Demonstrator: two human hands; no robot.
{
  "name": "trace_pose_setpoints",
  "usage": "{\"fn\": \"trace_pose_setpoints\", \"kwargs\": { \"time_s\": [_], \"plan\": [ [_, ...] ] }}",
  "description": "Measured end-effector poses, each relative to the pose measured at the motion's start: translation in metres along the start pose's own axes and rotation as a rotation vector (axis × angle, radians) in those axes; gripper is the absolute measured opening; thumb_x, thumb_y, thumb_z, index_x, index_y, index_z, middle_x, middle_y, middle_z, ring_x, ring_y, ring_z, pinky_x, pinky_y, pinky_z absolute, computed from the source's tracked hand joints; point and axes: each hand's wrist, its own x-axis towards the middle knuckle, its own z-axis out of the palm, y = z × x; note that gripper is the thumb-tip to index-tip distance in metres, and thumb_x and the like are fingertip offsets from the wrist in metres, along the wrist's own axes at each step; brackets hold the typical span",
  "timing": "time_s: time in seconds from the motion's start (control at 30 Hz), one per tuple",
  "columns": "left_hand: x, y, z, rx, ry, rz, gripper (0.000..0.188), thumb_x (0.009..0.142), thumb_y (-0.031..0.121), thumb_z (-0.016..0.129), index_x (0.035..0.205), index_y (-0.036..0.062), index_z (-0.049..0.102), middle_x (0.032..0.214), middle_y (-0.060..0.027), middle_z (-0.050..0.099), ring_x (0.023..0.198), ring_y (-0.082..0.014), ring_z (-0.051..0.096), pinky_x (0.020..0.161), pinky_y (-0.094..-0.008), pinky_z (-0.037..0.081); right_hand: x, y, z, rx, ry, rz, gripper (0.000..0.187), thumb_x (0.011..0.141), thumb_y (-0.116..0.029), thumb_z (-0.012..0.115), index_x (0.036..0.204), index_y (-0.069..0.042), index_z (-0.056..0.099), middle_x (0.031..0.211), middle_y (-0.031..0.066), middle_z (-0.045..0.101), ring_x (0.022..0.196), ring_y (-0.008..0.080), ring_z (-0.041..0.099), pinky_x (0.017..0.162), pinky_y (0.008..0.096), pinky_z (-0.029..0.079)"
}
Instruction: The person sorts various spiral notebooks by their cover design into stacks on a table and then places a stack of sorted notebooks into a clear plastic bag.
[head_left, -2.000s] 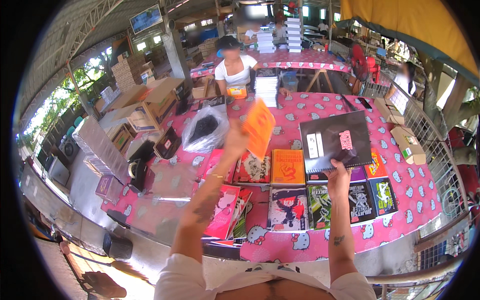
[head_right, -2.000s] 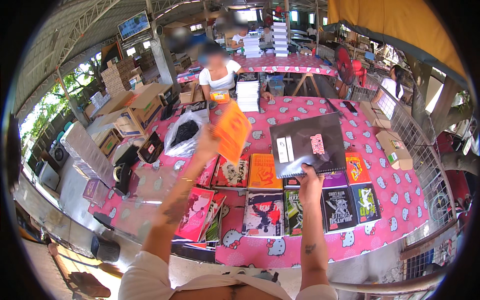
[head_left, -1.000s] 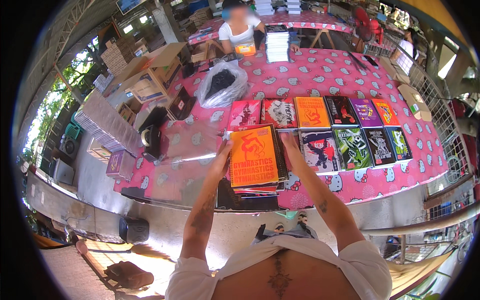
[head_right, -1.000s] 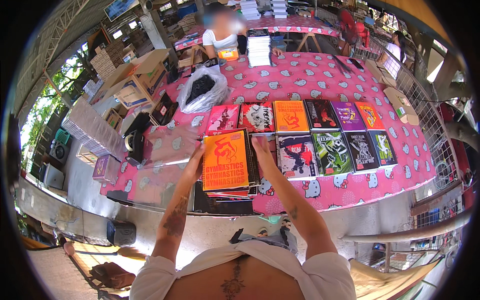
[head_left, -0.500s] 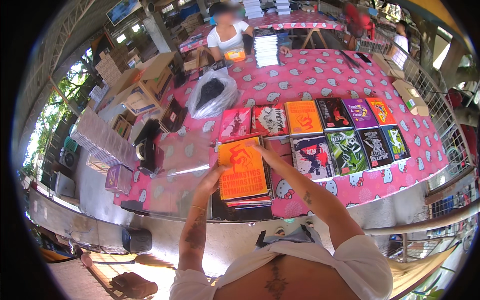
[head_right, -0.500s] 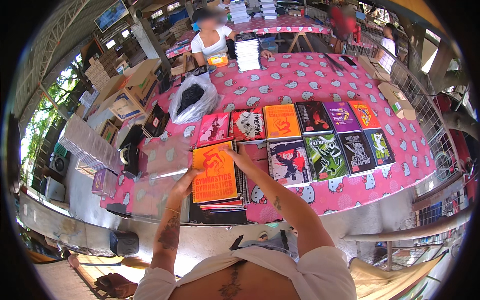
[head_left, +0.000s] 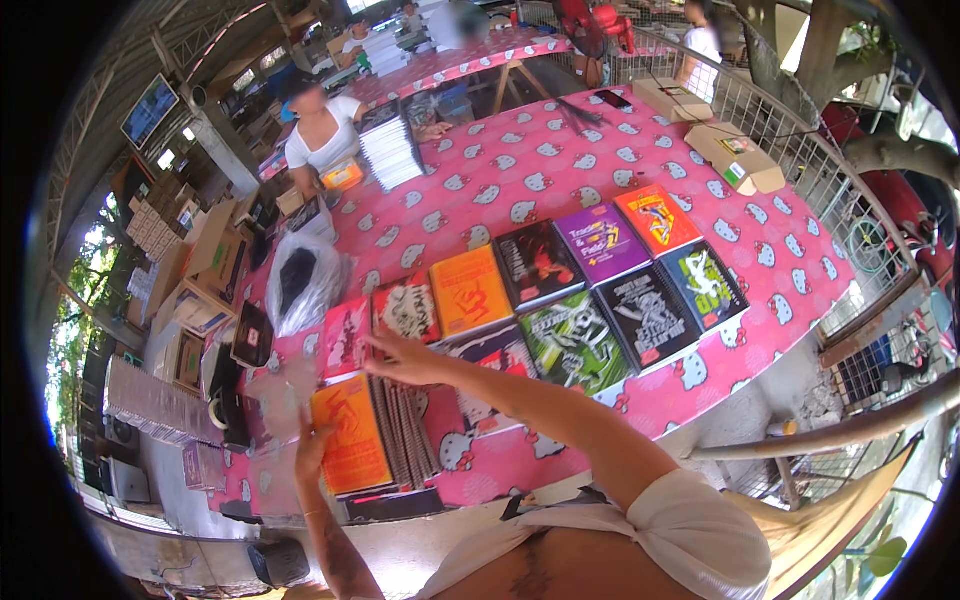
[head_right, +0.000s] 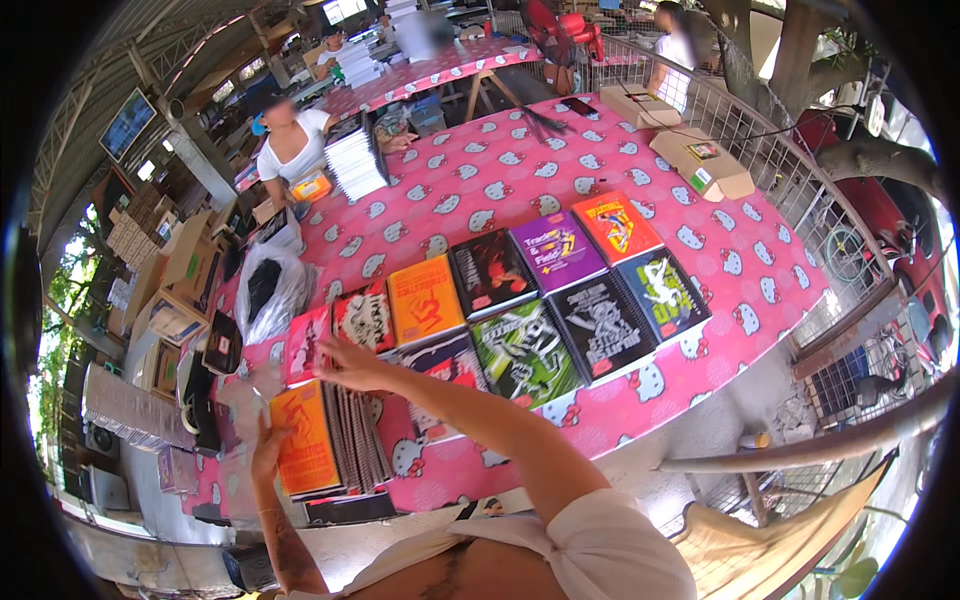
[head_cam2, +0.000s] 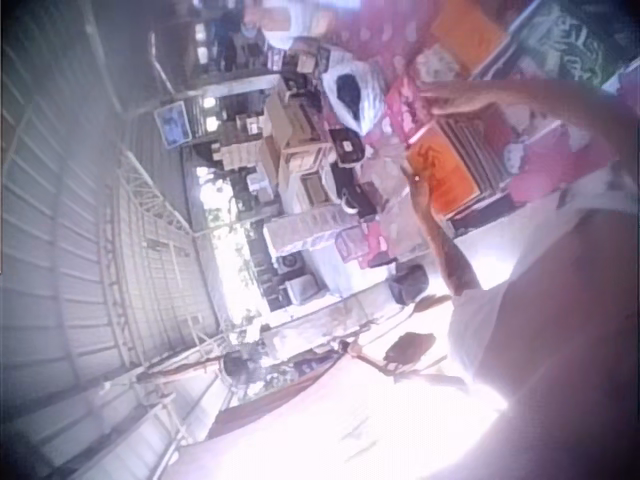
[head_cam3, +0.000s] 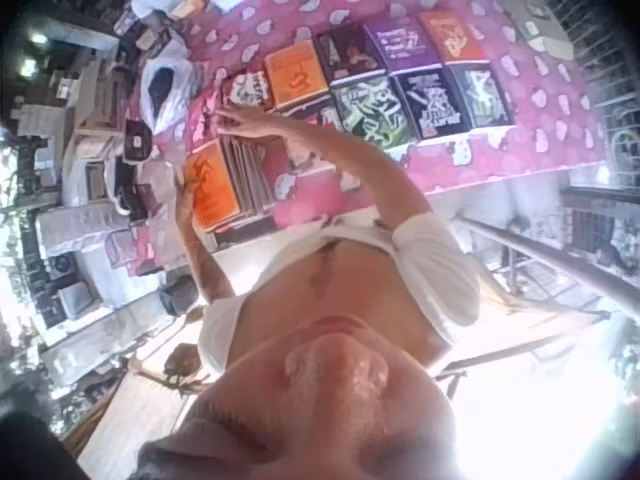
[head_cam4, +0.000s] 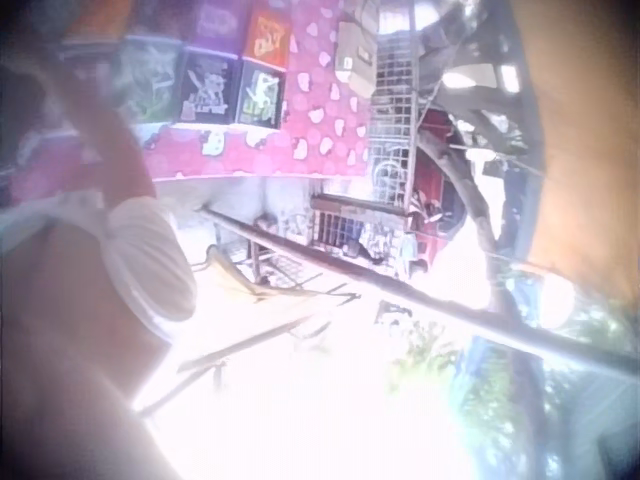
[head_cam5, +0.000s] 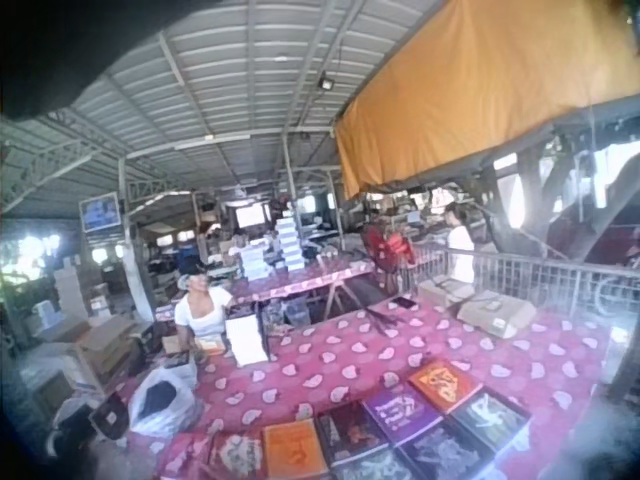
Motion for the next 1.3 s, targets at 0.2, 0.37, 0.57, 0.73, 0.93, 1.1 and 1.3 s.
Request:
{"fn": "trace_pose_setpoints", "kwargs": {
  "time_s": [0.2, 0.37, 0.57, 0.73, 0.93, 1.1, 1.3],
  "plan": [
    [0.032, 0.09, 0.184, 0.713, 0.464, 0.484, 0.07, 0.087, 0.023, 0.072, 0.144, -0.0008, 0.039, 0.136, -0.0236, 0.052, 0.128, -0.033, 0.049, 0.107, -0.0405, 0.037, -0.092, 0.112, -0.309, -0.787, 0.348, 0.485, 0.058, 0.082, -0.049, 0.066, 0.121, -0.007, 0.058, 0.12, 0.0186, 0.059, 0.111, 0.0332, 0.059, 0.088, 0.0466, 0.049],
    [0.11, 0.058, 0.461, 0.45, -0.179, 0.426, 0.043, 0.087, 0.032, 0.07, 0.111, -0.0031, 0.065, 0.103, -0.0179, 0.067, 0.086, -0.0336, 0.068, 0.074, -0.0422, 0.054, -0.144, 0.182, -0.433, -1.01, 0.298, 0.881, 0.053, 0.088, -0.041, 0.061, 0.125, -0.004, 0.055, 0.13, 0.0173, 0.055, 0.117, 0.0357, 0.056, 0.094, 0.0522, 0.048],
    [0.164, 0.063, 0.623, 0.813, -0.036, 0.293, 0.062, 0.079, 0.038, 0.078, 0.115, -0.0051, 0.052, 0.105, -0.0244, 0.065, 0.089, -0.0427, 0.067, 0.077, -0.051, 0.054, -0.171, 0.24, -0.478, -1.273, 0.046, 0.83, 0.035, 0.088, -0.014, 0.056, 0.121, -0.001, 0.056, 0.101, 0.017, 0.069, 0.086, 0.0379, 0.068, 0.071, 0.0492, 0.055],
    [0.196, 0.06, 0.506, -0.09, -0.114, 0.133, 0.033, 0.08, 0.02, 0.076, 0.1, -0.0032, 0.064, 0.086, -0.0092, 0.066, 0.079, -0.0178, 0.063, 0.068, -0.035, 0.051, -0.125, 0.156, -0.447, -0.554, 0.566, 0.604, 0.031, 0.083, -0.005, 0.056, 0.113, 0.002, 0.055, 0.087, 0.0147, 0.068, 0.077, 0.0337, 0.067, 0.068, 0.0398, 0.053],
    [0.057, 0.134, 0.288, -0.375, -0.023, 0.319, 0.036, 0.081, -0.002, 0.062, 0.117, 0.0019, 0.06, 0.109, -0.0078, 0.066, 0.1, -0.0179, 0.062, 0.091, -0.0311, 0.048, -0.145, 0.042, -0.404, 0.492, 0.828, 0.271, 0.041, 0.084, -0.009, 0.067, 0.124, -0.001, 0.056, 0.11, 0.0071, 0.064, 0.1, 0.0176, 0.062, 0.079, 0.0349, 0.051],
    [-0.028, 0.171, 0.13, -0.666, 0.387, 0.705, 0.053, 0.086, -0.001, 0.051, 0.138, 0.0051, 0.042, 0.108, -0.0094, 0.063, 0.094, -0.0162, 0.062, 0.083, -0.0314, 0.052, -0.099, -0.062, -0.221, 0.343, 0.606, 0.166, 0.034, 0.096, -0.017, 0.063, 0.122, 0.003, 0.056, 0.116, 0.0068, 0.064, 0.104, 0.0156, 0.057, 0.093, 0.0345, 0.045],
    [-0.077, 0.09, -0.029, -0.654, 0.101, 0.69, 0.034, 0.096, 0.023, 0.059, 0.126, 0.0066, 0.055, 0.106, -0.0058, 0.062, 0.076, -0.0074, 0.057, 0.063, -0.021, 0.047, -0.056, -0.122, -0.011, -0.275, 0.144, -0.578, 0.059, 0.074, 0.005, 0.06, 0.13, -0.013, 0.061, 0.119, 0.0106, 0.061, 0.113, 0.0285, 0.056, 0.097, 0.0399, 0.045]
  ]
}}
